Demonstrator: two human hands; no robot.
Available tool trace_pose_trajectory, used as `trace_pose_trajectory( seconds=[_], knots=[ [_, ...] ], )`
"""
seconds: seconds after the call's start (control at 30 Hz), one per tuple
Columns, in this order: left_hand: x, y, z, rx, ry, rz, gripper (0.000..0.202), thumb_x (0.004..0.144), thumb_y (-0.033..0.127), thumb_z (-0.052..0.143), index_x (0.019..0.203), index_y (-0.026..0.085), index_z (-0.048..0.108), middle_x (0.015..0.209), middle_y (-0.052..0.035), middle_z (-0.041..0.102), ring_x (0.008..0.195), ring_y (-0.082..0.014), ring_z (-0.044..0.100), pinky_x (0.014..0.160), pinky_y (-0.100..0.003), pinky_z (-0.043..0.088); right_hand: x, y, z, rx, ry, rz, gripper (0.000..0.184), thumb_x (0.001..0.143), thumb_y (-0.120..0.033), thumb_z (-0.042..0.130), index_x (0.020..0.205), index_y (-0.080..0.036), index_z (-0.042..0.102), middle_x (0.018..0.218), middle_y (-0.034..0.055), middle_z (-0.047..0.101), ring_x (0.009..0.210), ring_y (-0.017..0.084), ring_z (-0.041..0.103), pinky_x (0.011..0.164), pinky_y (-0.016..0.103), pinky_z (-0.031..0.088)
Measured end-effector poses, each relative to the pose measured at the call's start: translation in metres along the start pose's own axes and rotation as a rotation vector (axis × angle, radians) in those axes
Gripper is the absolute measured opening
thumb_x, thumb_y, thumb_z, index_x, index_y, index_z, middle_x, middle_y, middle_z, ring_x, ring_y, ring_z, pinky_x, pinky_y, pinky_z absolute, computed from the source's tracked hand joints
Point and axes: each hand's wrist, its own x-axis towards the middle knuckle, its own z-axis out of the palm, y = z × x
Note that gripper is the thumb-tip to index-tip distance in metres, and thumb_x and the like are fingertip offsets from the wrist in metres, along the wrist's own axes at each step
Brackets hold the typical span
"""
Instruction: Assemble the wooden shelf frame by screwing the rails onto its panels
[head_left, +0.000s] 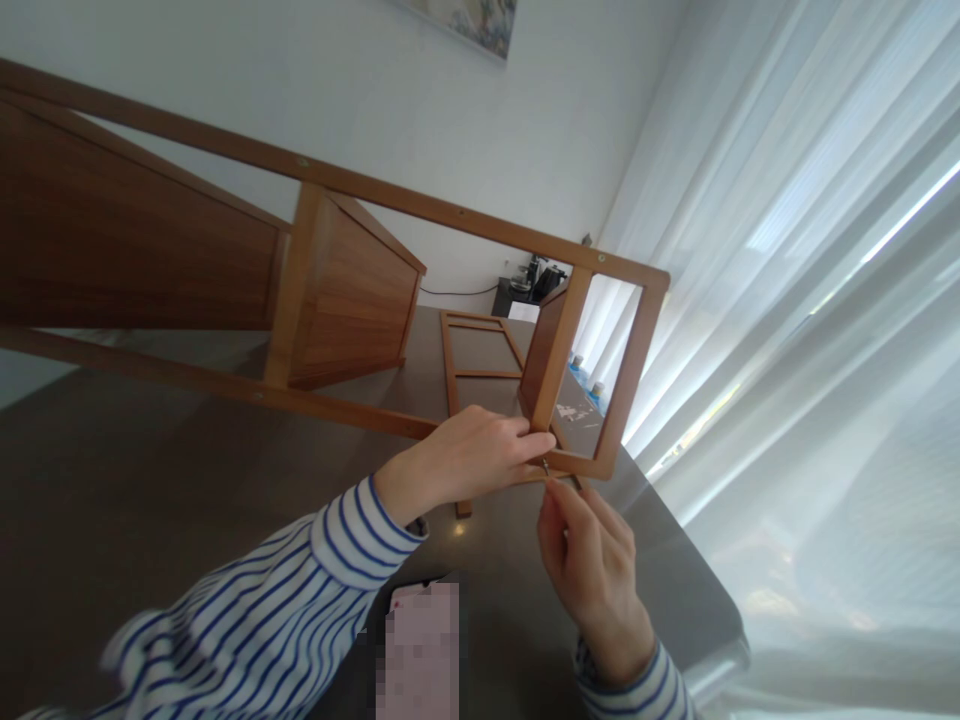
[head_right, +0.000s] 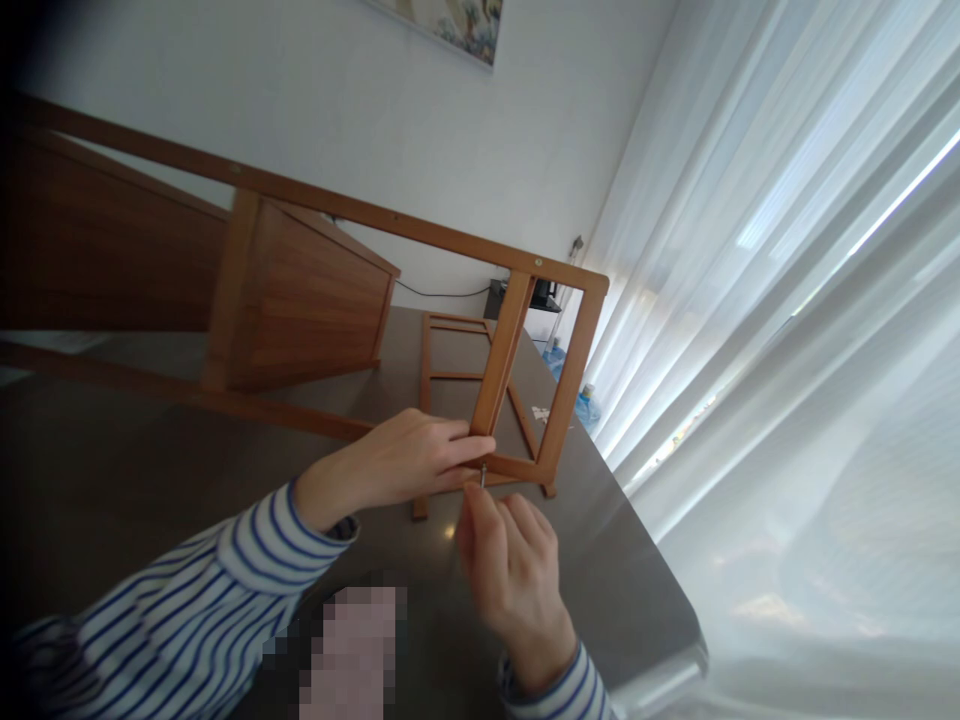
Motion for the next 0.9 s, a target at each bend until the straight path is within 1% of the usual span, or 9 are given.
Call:
trace_pose_trajectory(
  seconds=[0.13, 0.27, 0.37, 0.5, 0.6, 0.67, 0.7, 0.8, 0.9],
  knots=[
    [-0.001, 0.000, -0.001, -0.007, 0.001, -0.001, 0.023, 0.094, 0.037, 0.045, 0.112, 0.024, 0.053, 0.086, -0.0008, 0.065, 0.071, -0.0168, 0.065, 0.052, -0.022, 0.038, 0.005, 0.000, -0.004, -0.008, -0.061, 0.068, 0.019, 0.084, -0.008, 0.058, 0.102, -0.013, 0.055, 0.071, 0.0061, 0.060, 0.064, 0.018, 0.055, 0.059, 0.032, 0.049],
    [0.000, 0.001, -0.003, -0.006, -0.004, -0.002, 0.023, 0.094, 0.039, 0.046, 0.109, 0.023, 0.054, 0.086, -0.0013, 0.065, 0.069, -0.0161, 0.064, 0.051, -0.022, 0.037, 0.002, -0.003, -0.004, 0.118, -0.060, 0.196, 0.026, 0.086, -0.010, 0.054, 0.112, -0.015, 0.054, 0.075, 0.0050, 0.063, 0.063, 0.016, 0.056, 0.057, 0.029, 0.050],
    [0.000, 0.002, -0.003, 0.000, -0.007, -0.001, 0.023, 0.094, 0.039, 0.046, 0.110, 0.023, 0.053, 0.087, -0.0012, 0.065, 0.070, -0.0167, 0.065, 0.051, -0.022, 0.037, -0.001, -0.011, -0.004, 0.279, -0.033, 0.411, 0.022, 0.089, -0.014, 0.050, 0.110, -0.020, 0.057, 0.078, 0.0034, 0.065, 0.065, 0.015, 0.060, 0.057, 0.026, 0.050],
    [0.000, 0.001, -0.002, 0.018, 0.004, 0.004, 0.024, 0.093, 0.038, 0.047, 0.112, 0.024, 0.053, 0.089, -0.0020, 0.066, 0.071, -0.0167, 0.065, 0.052, -0.023, 0.039, -0.002, -0.019, -0.007, 0.646, -0.029, 0.801, 0.016, 0.094, -0.021, 0.044, 0.097, -0.022, 0.059, 0.080, 0.0013, 0.068, 0.064, 0.012, 0.061, 0.054, 0.022, 0.050],
    [-0.001, 0.000, 0.000, 0.018, 0.019, 0.012, 0.024, 0.093, 0.037, 0.047, 0.112, 0.023, 0.053, 0.087, -0.0019, 0.066, 0.071, -0.0170, 0.065, 0.051, -0.023, 0.038, -0.003, -0.017, -0.012, 0.845, -0.042, 0.919, 0.018, 0.096, -0.023, 0.042, 0.096, -0.022, 0.059, 0.083, 0.0023, 0.069, 0.062, 0.011, 0.060, 0.053, 0.022, 0.050],
    [-0.001, 0.000, 0.001, 0.020, 0.032, 0.018, 0.024, 0.094, 0.037, 0.046, 0.112, 0.023, 0.053, 0.086, -0.0017, 0.065, 0.070, -0.0174, 0.065, 0.051, -0.023, 0.038, -0.006, -0.013, -0.014, 0.803, -0.064, 0.860, 0.019, 0.095, -0.021, 0.042, 0.099, -0.022, 0.060, 0.087, 0.0032, 0.069, 0.065, 0.011, 0.060, 0.056, 0.023, 0.051],
    [-0.001, 0.000, 0.001, 0.021, 0.038, 0.021, 0.024, 0.094, 0.037, 0.046, 0.112, 0.023, 0.053, 0.086, -0.0016, 0.065, 0.070, -0.0175, 0.065, 0.050, -0.023, 0.038, -0.008, -0.011, -0.016, 0.730, -0.077, 0.783, 0.020, 0.095, -0.018, 0.042, 0.101, -0.022, 0.060, 0.089, 0.0037, 0.068, 0.068, 0.012, 0.061, 0.060, 0.024, 0.052],
    [-0.001, -0.001, 0.002, 0.012, 0.050, 0.024, 0.024, 0.093, 0.036, 0.047, 0.112, 0.023, 0.053, 0.086, -0.0017, 0.065, 0.069, -0.0170, 0.065, 0.051, -0.023, 0.039, -0.012, -0.001, -0.020, 0.445, -0.115, 0.423, 0.031, 0.090, -0.006, 0.046, 0.114, -0.021, 0.058, 0.098, 0.0070, 0.066, 0.084, 0.015, 0.062, 0.074, 0.030, 0.053],
    [-0.001, -0.001, 0.002, -0.007, 0.050, 0.023, 0.024, 0.093, 0.036, 0.048, 0.111, 0.022, 0.054, 0.085, -0.0015, 0.065, 0.068, -0.0161, 0.064, 0.052, -0.023, 0.039, -0.014, 0.007, -0.023, 0.206, -0.164, 0.091, 0.044, 0.086, -0.001, 0.048, 0.127, -0.016, 0.052, 0.103, 0.0115, 0.066, 0.092, 0.020, 0.060, 0.079, 0.035, 0.052]
  ],
)
